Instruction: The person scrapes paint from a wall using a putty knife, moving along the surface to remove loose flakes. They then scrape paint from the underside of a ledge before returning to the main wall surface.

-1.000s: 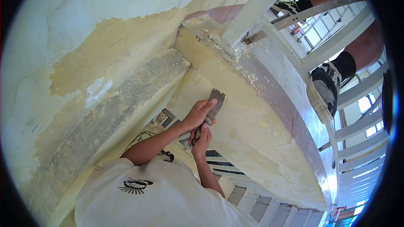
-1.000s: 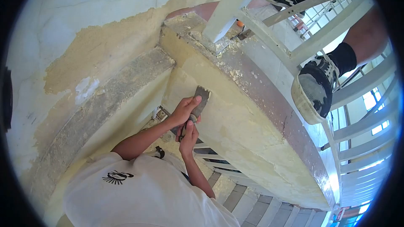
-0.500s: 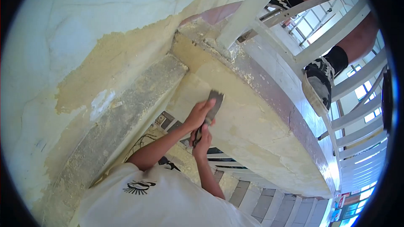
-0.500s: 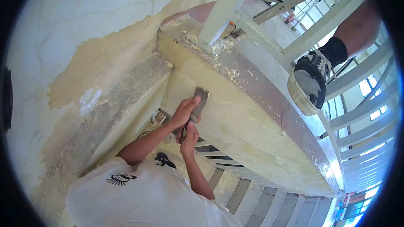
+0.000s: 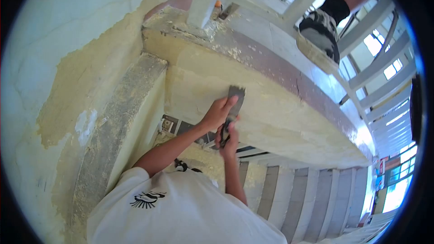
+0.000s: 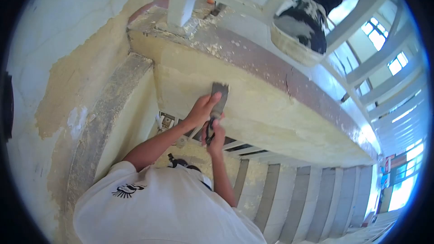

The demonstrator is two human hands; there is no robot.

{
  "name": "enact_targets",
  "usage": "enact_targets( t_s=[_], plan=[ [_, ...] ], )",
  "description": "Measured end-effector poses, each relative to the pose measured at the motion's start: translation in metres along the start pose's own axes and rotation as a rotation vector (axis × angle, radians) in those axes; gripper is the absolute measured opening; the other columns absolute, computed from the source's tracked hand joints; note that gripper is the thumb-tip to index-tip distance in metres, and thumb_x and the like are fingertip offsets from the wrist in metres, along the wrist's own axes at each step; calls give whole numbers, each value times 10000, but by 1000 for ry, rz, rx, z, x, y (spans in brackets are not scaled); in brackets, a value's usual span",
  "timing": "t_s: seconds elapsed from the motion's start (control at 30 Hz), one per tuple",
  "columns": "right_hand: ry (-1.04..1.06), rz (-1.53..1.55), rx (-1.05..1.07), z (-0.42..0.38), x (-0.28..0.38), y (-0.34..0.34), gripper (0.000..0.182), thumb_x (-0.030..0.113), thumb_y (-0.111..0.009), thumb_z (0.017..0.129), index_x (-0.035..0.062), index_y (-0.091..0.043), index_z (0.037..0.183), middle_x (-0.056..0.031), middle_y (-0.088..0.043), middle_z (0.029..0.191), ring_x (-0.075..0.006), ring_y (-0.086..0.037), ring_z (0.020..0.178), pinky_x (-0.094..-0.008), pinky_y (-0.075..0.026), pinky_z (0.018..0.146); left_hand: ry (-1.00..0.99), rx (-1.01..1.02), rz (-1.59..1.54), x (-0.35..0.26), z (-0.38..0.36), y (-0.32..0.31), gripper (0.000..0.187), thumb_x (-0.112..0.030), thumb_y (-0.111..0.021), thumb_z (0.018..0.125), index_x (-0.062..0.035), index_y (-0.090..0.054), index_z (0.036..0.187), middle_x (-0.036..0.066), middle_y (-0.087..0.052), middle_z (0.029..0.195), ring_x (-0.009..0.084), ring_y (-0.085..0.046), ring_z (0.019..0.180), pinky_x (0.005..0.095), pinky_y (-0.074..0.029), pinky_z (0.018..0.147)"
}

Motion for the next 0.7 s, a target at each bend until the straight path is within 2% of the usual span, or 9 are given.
enact_targets(
  t_s=[0.07,0.17,0.3,0.33,0.4,0.43,0.57,0.67,0.7],
  plan=[
    [40,-35,5,2,36,-9,508,469,-397,913,5,-533,756,-42,-467,508,-114,-393,347,-232,-292,329,-48,33,-12,-33,8,-10,497,-500,-420,912,-19,-520,840,51,-583,654,128,-607,585,249,-467,532],
    [-44,-25,-66,-7,43,-17,490,489,-384,904,34,-504,770,-31,-430,473,-121,-367,328,-235,-297,322,22,74,-49,-39,8,-15,503,-498,-425,911,-11,-517,827,53,-585,682,126,-607,587,241,-470,540],
    [-47,95,-94,-13,5,1,473,475,-388,907,40,-503,762,-31,-428,476,-120,-370,334,-232,-297,322,47,49,69,-3,0,-16,519,-514,-412,909,-13,-526,833,64,-596,658,140,-620,594,252,-475,545],
    [15,29,-18,-8,9,6,469,475,-389,907,44,-498,759,-28,-423,479,-118,-367,337,-228,-295,324,6,72,90,-13,3,-17,526,-519,-406,909,-12,-528,838,65,-598,654,143,-622,595,254,-476,548],
    [-25,98,-31,-7,34,-10,481,457,-404,910,22,-511,733,-31,-441,488,-116,-382,338,-225,-298,328,-53,119,128,-38,14,-17,542,-530,-393,909,-10,-532,850,67,-601,648,147,-626,597,259,-478,553],
    [-27,128,-25,-5,44,-17,488,448,-412,912,12,-518,721,-32,-450,492,-115,-389,339,-223,-300,330,-25,102,122,-32,9,-17,548,-536,-389,908,-11,-534,844,68,-603,646,146,-625,595,260,-477,553],
    [-93,175,-108,-14,7,-5,504,461,-403,913,12,-510,710,-35,-446,493,-110,-376,338,-224,-293,334,19,72,135,-19,7,-18,559,-556,-398,894,-21,-542,827,84,-616,641,141,-622,590,264,-475,551],
    [-41,127,12,0,38,-14,482,473,-396,911,38,-506,736,-30,-437,493,-122,-385,345,-229,-302,333,-41,119,121,-39,17,-16,559,-566,-426,879,-20,-543,850,93,-620,659,145,-624,585,261,-477,545],
    [-31,114,42,2,47,-18,475,483,-391,910,52,-502,743,-25,-430,487,-128,-392,345,-230,-306,333,4,95,99,-33,8,-18,560,-565,-428,879,-18,-542,846,90,-617,653,146,-624,584,263,-476,544]
  ],
)
Point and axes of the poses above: each hand's wrist, its own z-axis towards the middle knuckle, its own y-axis out of the back of the hand, x = y × z, the point moved 4 cm from there along z, towards the middle knuckle
